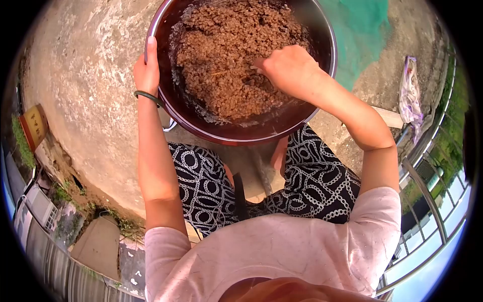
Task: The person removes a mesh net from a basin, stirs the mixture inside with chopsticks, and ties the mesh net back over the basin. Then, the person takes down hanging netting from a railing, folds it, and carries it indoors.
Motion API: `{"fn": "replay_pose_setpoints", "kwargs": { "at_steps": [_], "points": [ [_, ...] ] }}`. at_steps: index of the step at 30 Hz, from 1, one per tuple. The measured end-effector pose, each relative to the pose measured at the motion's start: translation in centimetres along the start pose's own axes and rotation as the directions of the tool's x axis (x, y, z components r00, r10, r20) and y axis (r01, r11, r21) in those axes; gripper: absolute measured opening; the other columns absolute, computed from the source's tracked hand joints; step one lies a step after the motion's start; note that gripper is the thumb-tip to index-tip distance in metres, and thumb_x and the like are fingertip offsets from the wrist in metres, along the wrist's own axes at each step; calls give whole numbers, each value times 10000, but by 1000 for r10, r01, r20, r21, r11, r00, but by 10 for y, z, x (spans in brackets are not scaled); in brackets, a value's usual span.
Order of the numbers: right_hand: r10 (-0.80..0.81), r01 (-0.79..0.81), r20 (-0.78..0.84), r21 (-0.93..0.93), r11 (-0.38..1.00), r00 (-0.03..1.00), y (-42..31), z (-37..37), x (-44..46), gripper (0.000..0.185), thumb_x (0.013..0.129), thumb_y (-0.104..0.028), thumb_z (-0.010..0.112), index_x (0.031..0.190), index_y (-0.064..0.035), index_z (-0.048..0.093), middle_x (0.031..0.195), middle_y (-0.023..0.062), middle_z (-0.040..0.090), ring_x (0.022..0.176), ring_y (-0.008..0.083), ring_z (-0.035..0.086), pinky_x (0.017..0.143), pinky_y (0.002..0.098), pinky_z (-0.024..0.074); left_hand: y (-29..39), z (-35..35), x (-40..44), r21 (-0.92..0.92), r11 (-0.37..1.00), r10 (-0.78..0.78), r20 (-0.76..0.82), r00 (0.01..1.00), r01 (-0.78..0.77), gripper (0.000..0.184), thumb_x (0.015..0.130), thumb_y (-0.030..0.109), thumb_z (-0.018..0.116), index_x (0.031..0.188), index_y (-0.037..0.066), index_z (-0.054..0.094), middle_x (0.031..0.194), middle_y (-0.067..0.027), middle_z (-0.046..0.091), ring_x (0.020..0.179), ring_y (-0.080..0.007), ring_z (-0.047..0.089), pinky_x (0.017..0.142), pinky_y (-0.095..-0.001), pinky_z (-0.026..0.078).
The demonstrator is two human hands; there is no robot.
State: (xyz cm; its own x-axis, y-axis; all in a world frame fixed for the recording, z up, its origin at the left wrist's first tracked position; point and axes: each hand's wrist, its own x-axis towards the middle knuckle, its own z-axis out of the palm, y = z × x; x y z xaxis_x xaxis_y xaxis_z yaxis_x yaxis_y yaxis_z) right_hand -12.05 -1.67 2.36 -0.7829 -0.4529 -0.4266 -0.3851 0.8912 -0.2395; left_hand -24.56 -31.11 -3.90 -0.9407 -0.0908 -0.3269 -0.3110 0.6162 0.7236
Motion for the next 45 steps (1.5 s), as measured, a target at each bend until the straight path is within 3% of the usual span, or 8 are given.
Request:
{"fn": "replay_pose_setpoints", "kwargs": {
  "at_steps": [3,8,9,18,24,30,42,45],
  "points": [
    [336,-354,-281,-13,935,899,47,2,-16,161,912,-240,545,971,-116,628,639,143,620,609,323,634,522,427,494,-7,-1,2,-14,1000,-11,33,999,11,780,827,734,489,708,-33,569,694,-55,518,694,-145,448,657,-289,398],
    [386,-391,-221,22,920,896,76,-14,62,198,770,-160,556,706,-24,685,728,207,667,680,314,678,632,432,540,1,0,-2,20,1000,21,3,1000,-21,784,828,738,482,692,-31,557,677,-55,505,682,-156,444,652,-291,399],
    [269,-256,-415,88,963,869,69,7,86,196,769,-155,556,693,-22,677,696,201,660,659,298,678,609,425,535,0,0,-1,19,1000,19,-3,1000,-19,784,829,737,481,690,-31,556,676,-55,505,681,-157,444,651,-292,399],
    [-172,171,-19,-34,985,985,-23,3,12,164,800,-90,565,939,-59,645,694,97,666,669,262,677,589,370,528,-5,1,0,24,997,68,-3,998,-68,783,834,738,468,658,-22,539,641,-51,496,652,-161,443,622,-308,393],
    [346,-374,-284,-47,926,894,44,-12,-29,115,844,-94,551,864,-51,655,699,138,659,662,313,668,565,397,526,-8,1,2,15,998,53,-7,999,-53,788,822,747,477,672,-23,552,649,-47,506,654,-158,450,624,-301,396],
    [616,-613,-84,58,788,783,103,51,-1,186,864,-166,548,901,-26,666,875,181,682,846,346,668,744,440,537,-2,1,-1,3,999,34,10,999,-34,787,818,747,485,694,-27,564,664,-45,513,673,-155,458,638,-295,400],
    [-44,35,28,250,968,999,-48,19,25,171,876,-175,564,965,-66,661,705,136,659,681,304,669,613,411,533,1,0,-1,76,996,35,-4,999,-34,783,836,746,454,691,-18,551,673,-52,501,681,-155,452,653,-299,394],
    [121,-149,148,200,968,982,-33,-6,-18,99,746,-93,609,756,-31,686,793,149,690,756,292,691,639,387,550,0,-2,-1,72,997,25,7,1000,-25,791,835,746,453,686,-24,551,665,-52,498,680,-159,453,658,-303,399]
  ]
}}
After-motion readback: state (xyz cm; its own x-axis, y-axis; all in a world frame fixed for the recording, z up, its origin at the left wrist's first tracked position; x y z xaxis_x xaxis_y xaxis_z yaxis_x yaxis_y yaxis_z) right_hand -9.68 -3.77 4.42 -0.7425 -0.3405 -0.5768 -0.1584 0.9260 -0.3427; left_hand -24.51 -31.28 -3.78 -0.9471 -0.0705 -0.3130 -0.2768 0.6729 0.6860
